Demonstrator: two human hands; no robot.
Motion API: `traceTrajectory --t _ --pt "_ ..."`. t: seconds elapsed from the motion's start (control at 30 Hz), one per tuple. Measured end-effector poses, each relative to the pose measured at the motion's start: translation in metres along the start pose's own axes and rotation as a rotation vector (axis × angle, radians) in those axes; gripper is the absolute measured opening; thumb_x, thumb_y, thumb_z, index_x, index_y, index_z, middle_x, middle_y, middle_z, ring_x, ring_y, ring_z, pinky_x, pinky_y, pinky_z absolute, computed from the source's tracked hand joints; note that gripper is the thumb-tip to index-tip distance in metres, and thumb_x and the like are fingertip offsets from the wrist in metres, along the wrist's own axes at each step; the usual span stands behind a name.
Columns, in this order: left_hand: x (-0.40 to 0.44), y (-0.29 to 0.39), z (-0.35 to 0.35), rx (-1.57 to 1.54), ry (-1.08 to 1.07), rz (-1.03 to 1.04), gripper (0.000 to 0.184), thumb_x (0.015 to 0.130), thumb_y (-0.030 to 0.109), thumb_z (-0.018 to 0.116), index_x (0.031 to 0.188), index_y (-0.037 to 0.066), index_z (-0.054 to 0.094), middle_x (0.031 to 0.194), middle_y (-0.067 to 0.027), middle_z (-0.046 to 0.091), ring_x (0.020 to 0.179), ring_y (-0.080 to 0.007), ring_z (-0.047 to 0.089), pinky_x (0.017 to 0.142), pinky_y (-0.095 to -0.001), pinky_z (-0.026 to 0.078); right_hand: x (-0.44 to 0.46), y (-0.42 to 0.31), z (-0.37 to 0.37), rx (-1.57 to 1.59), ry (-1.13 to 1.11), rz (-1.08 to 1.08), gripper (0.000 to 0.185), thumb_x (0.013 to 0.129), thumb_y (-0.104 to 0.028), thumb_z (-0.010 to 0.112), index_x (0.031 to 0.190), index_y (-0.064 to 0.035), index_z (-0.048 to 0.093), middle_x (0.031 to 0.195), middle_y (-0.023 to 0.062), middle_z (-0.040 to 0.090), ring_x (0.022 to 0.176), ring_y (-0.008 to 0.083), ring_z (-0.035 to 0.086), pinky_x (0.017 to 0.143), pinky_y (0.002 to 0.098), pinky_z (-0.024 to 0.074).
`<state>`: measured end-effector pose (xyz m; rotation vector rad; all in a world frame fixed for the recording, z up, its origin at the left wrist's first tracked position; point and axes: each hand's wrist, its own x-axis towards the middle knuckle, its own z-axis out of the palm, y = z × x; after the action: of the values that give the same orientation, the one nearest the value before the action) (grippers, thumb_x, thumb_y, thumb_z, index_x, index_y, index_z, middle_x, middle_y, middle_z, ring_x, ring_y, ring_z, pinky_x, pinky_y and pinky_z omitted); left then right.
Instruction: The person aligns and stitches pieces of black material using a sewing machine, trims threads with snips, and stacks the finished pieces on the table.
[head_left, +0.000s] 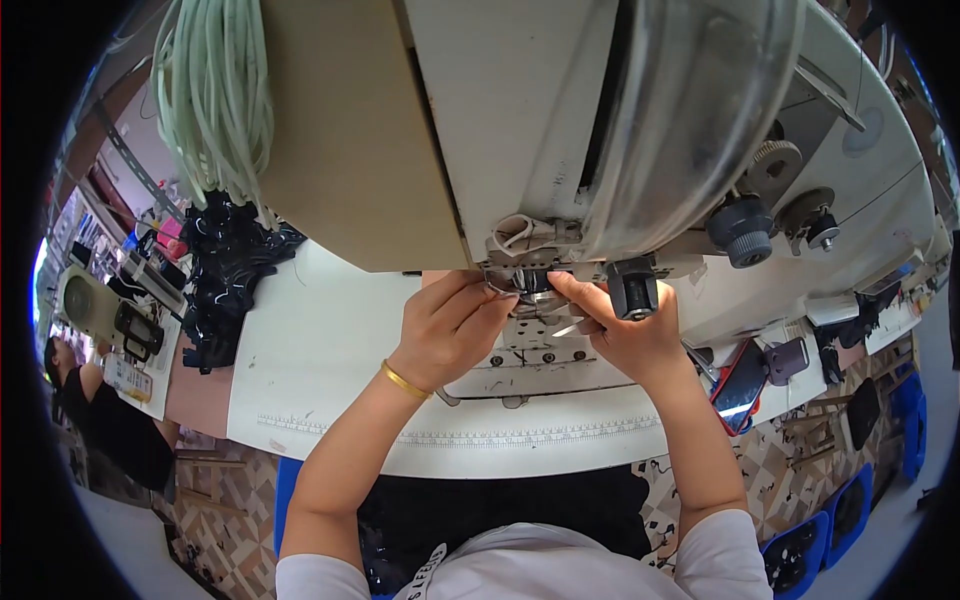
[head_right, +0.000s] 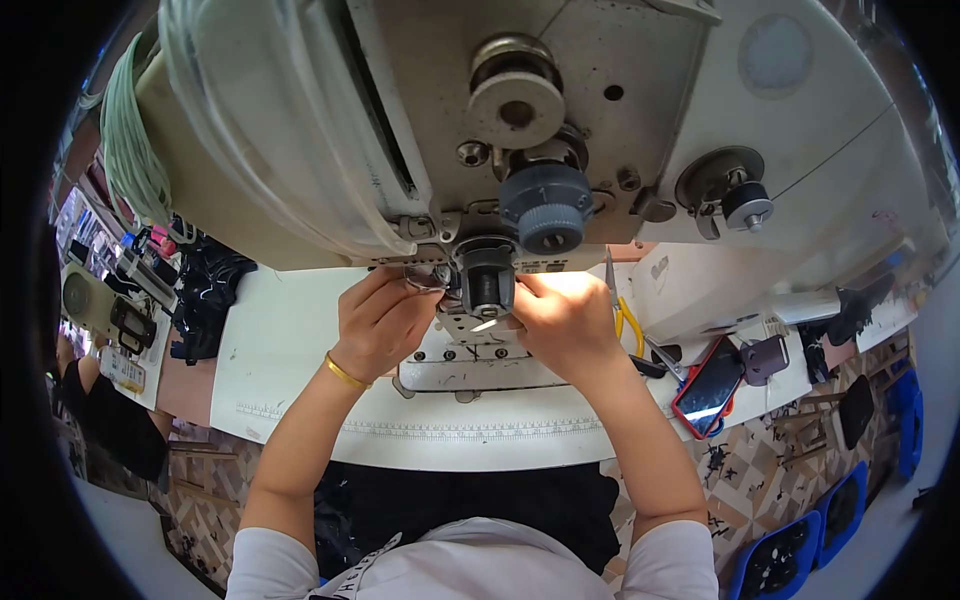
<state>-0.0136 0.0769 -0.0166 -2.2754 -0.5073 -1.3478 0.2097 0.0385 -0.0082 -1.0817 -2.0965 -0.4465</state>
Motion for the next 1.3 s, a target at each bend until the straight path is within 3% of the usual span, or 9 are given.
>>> traceTrajectory --t 0.2,0.33,0.57,0.77,0.93,1.0,1.07,1.13,1.3 --pt "-0.009 -0.011 0.009 -0.028 0.005 -0.053 0.019 0.063 0.002 0.072 0.079 0.008 0.062 0.080 -0.0032 0.063 0.081 -0.0221 0.062 0.068 -0.0343 0.050 -0.003 0.006 0.004 -0.070 -0.071 0.031 0.055 0.063 0.000 0.071 0.111 -0.0243 0.066 0.064 -0.0022 0.061 0.052 0.0135 0.058 0.050 0.0284 0.0459" --pt "-0.025 -0.007 0.016 -0.104 -0.009 -0.160 0.022 0.064 0.003 0.069 0.085 0.006 0.061 0.097 -0.0092 0.060 0.099 -0.0296 0.057 0.087 -0.0432 0.045 -0.007 -0.003 0.003 -0.006 -0.002 0.085 0.049 0.065 0.002 0.067 0.110 -0.0175 0.065 0.075 0.0039 0.064 0.070 0.0220 0.062 0.062 0.0356 0.0492" --pt "-0.048 -0.018 0.022 0.024 -0.094 -0.363 0.062 0.073 0.007 0.063 0.132 0.003 0.044 0.146 -0.0168 0.035 0.139 -0.0342 0.028 0.112 -0.0517 0.020 -0.033 0.020 0.025 0.123 0.028 0.290 0.048 0.072 0.003 0.054 0.121 0.0058 0.054 0.104 0.0230 0.062 0.097 0.0377 0.060 0.088 0.0392 0.0478" --pt "-0.013 -0.067 0.015 0.214 0.013 -0.166 0.045 0.081 0.015 0.056 0.126 0.007 0.052 0.142 -0.0101 0.043 0.136 -0.0335 0.034 0.110 -0.0560 0.022 -0.019 0.058 0.070 0.405 0.193 0.737 0.010 0.086 0.004 0.049 0.091 0.0060 0.058 0.077 0.0019 0.056 0.069 0.0105 0.054 0.066 0.0268 0.0468" --pt "0.005 -0.117 0.007 0.408 0.115 -0.113 0.036 0.084 0.014 0.052 0.119 0.009 0.058 0.135 -0.0083 0.050 0.134 -0.0331 0.037 0.109 -0.0544 0.026 0.005 0.115 0.130 0.379 0.167 0.765 0.011 0.087 0.003 0.049 0.094 0.0052 0.057 0.080 0.0035 0.056 0.072 0.0126 0.054 0.068 0.0275 0.0463" --pt "-0.028 -0.131 0.024 0.482 -0.091 -0.250 0.041 0.084 0.020 0.054 0.123 0.007 0.057 0.135 -0.0112 0.050 0.135 -0.0360 0.034 0.110 -0.0574 0.020 0.015 0.126 0.157 0.395 0.089 0.723 0.012 0.087 0.003 0.049 0.096 0.0048 0.057 0.081 0.0042 0.057 0.073 0.0134 0.054 0.068 0.0278 0.0461" --pt "-0.073 -0.126 0.029 0.379 -0.579 -0.468 0.056 0.085 0.027 0.053 0.138 0.008 0.044 0.144 -0.0119 0.040 0.139 -0.0345 0.027 0.111 -0.0599 0.016 0.029 0.136 0.183 0.424 -0.001 0.676 0.013 0.087 0.003 0.049 0.097 0.0045 0.057 0.082 0.0049 0.057 0.074 0.0142 0.054 0.069 0.0281 0.0459" --pt "-0.123 -0.128 0.046 0.237 -0.485 -0.489 0.060 0.086 0.021 0.050 0.144 0.009 0.036 0.155 -0.0123 0.022 0.145 -0.0337 0.009 0.111 -0.0620 0.012 0.037 0.144 0.203 0.463 -0.067 0.641 0.013 0.087 0.003 0.049 0.098 0.0042 0.057 0.083 0.0055 0.057 0.075 0.0150 0.054 0.070 0.0285 0.0457" --pt "-0.093 -0.115 0.024 0.143 -0.307 -0.525 0.061 0.081 0.016 0.055 0.140 0.009 0.041 0.153 -0.0160 0.024 0.144 -0.0363 0.012 0.113 -0.0598 0.005 0.010 0.149 0.184 0.453 -0.152 0.644 0.016 0.087 0.002 0.049 0.101 0.0034 0.056 0.085 0.0072 0.057 0.078 0.0171 0.054 0.072 0.0292 0.0452"
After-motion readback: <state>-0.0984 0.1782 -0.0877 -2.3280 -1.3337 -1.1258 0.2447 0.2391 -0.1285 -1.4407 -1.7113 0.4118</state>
